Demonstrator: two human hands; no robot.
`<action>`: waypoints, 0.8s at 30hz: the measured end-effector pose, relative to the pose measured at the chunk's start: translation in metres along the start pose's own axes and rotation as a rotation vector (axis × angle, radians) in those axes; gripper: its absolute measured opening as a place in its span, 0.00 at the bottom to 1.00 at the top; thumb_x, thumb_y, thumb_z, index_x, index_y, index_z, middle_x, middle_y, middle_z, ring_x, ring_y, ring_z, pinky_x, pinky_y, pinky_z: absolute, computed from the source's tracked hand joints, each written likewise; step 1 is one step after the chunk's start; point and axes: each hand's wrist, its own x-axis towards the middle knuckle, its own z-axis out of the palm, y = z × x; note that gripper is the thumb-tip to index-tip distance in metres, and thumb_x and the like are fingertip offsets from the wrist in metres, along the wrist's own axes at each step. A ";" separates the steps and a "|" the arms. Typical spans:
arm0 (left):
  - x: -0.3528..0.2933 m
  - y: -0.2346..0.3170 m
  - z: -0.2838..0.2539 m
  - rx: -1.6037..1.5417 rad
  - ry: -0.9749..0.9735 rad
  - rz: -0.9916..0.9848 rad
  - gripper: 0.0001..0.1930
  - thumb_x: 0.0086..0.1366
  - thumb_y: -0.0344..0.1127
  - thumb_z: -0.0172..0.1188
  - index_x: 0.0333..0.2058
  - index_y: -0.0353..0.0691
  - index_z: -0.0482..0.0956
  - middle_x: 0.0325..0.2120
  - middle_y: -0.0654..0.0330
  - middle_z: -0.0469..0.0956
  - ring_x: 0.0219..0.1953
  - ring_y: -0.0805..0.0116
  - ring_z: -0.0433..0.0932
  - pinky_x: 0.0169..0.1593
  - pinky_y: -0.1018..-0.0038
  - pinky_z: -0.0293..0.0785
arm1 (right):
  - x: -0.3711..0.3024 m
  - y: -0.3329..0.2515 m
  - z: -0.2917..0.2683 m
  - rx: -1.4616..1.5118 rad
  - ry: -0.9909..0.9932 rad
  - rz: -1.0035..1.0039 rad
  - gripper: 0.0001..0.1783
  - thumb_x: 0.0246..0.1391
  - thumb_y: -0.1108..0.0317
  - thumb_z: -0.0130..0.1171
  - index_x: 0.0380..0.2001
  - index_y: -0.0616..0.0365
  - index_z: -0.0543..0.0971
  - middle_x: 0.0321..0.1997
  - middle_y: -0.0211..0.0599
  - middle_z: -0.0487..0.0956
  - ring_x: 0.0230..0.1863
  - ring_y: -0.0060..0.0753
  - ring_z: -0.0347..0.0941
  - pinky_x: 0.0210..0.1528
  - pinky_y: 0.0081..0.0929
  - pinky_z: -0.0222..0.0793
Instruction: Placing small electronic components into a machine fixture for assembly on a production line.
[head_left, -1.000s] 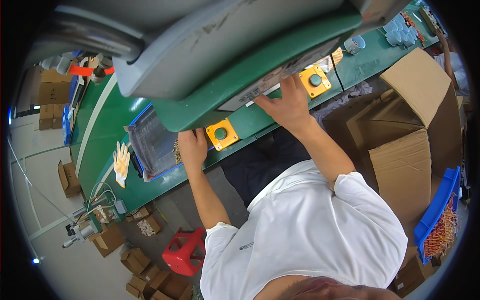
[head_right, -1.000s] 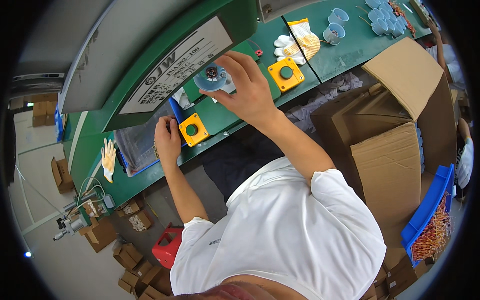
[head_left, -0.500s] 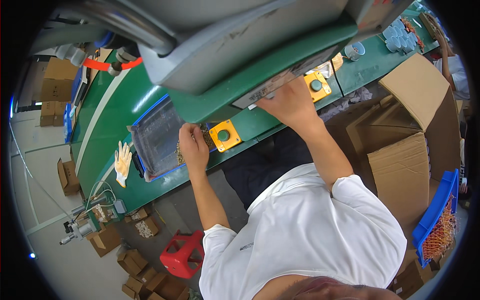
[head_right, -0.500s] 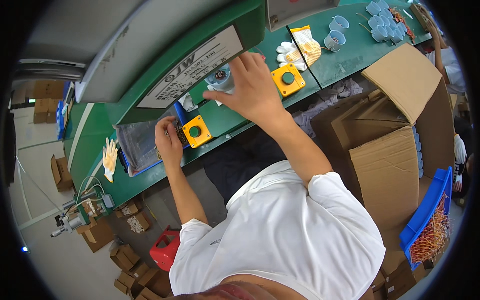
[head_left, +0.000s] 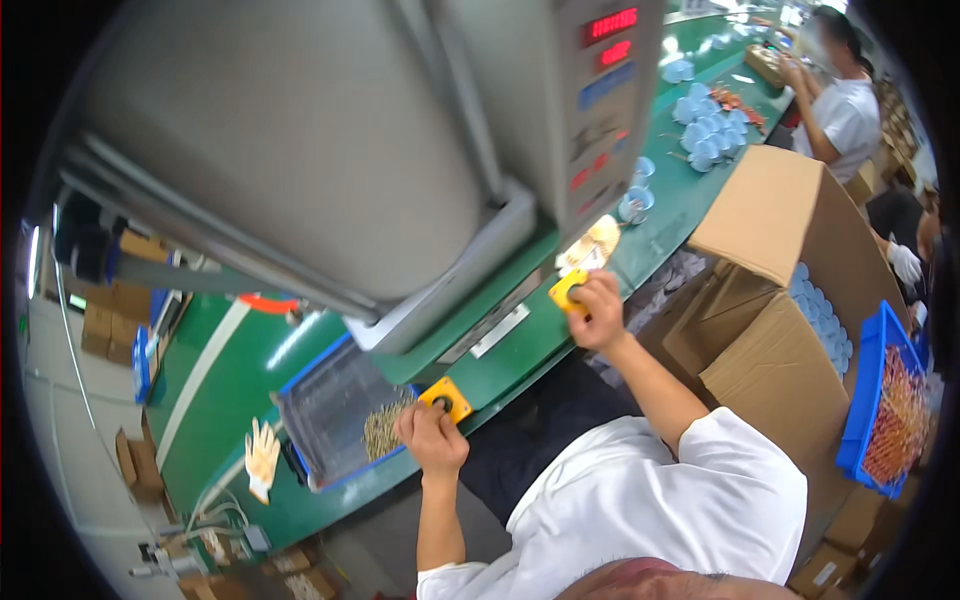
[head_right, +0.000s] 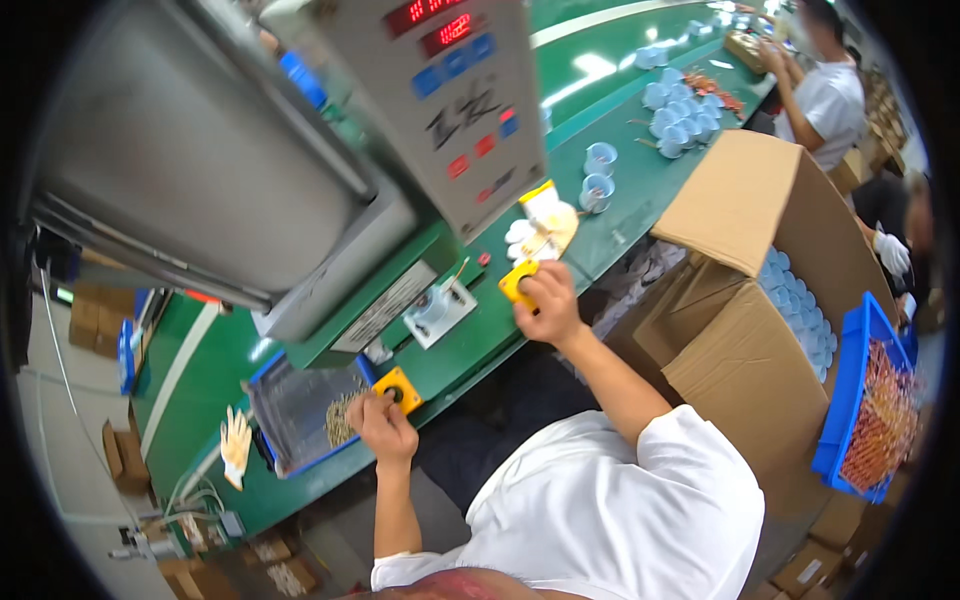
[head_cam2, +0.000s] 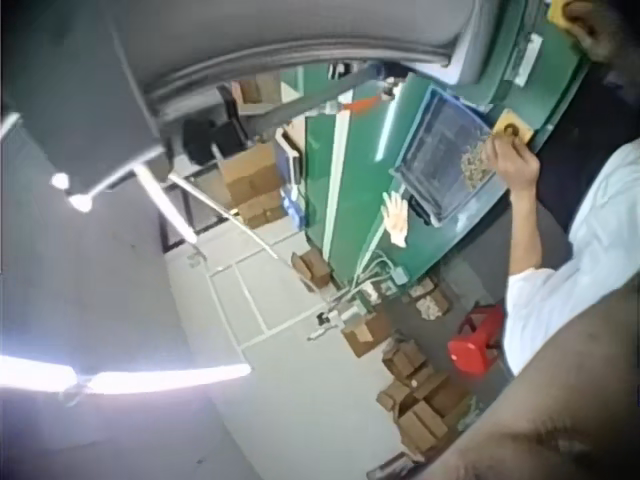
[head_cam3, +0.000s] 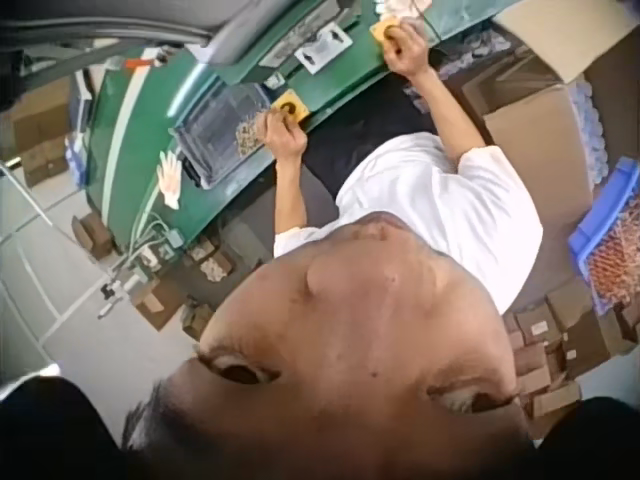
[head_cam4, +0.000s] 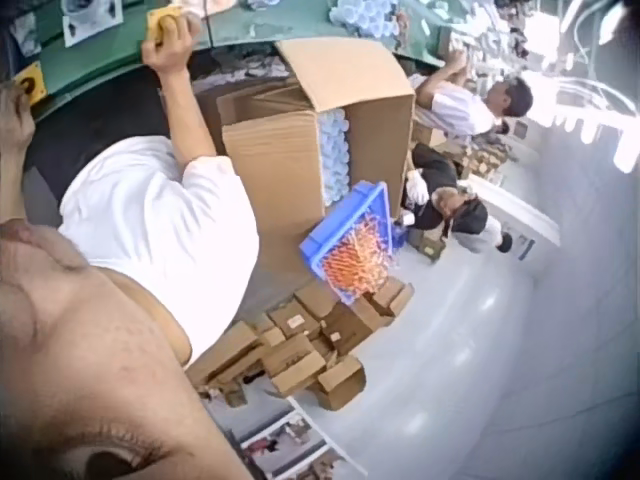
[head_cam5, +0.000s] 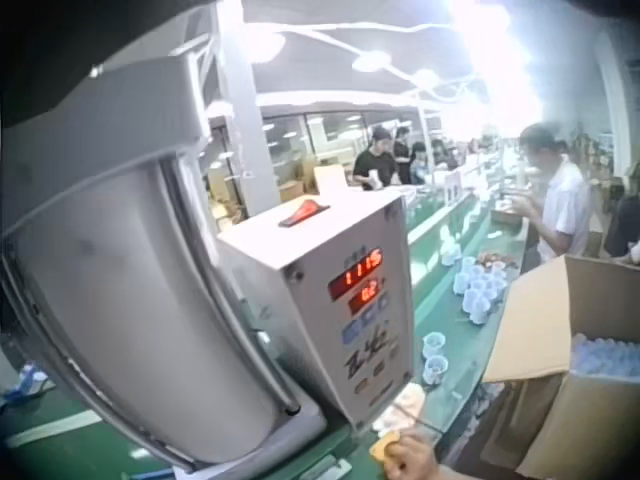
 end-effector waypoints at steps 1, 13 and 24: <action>0.012 0.007 -0.005 -0.001 -0.035 -0.007 0.02 0.63 0.26 0.56 0.35 0.36 0.75 0.39 0.51 0.80 0.49 0.47 0.74 0.56 0.54 0.67 | 0.002 0.005 -0.002 -0.031 0.021 -0.008 0.11 0.47 0.71 0.62 0.37 0.60 0.80 0.34 0.43 0.78 0.42 0.53 0.73 0.48 0.45 0.71; 0.057 0.001 0.027 -0.367 -0.072 -0.380 0.08 0.75 0.30 0.52 0.35 0.33 0.73 0.32 0.51 0.76 0.34 0.56 0.75 0.41 0.66 0.71 | 0.002 0.005 0.002 0.155 0.058 0.140 0.16 0.52 0.73 0.60 0.46 0.60 0.77 0.43 0.43 0.82 0.43 0.47 0.73 0.49 0.40 0.70; 0.059 -0.001 0.029 -0.459 -0.098 -0.463 0.09 0.74 0.31 0.60 0.40 0.29 0.78 0.29 0.59 0.79 0.29 0.72 0.74 0.36 0.73 0.72 | 0.005 0.004 0.000 0.166 0.044 0.171 0.11 0.54 0.73 0.60 0.42 0.59 0.79 0.41 0.40 0.83 0.42 0.45 0.73 0.49 0.38 0.70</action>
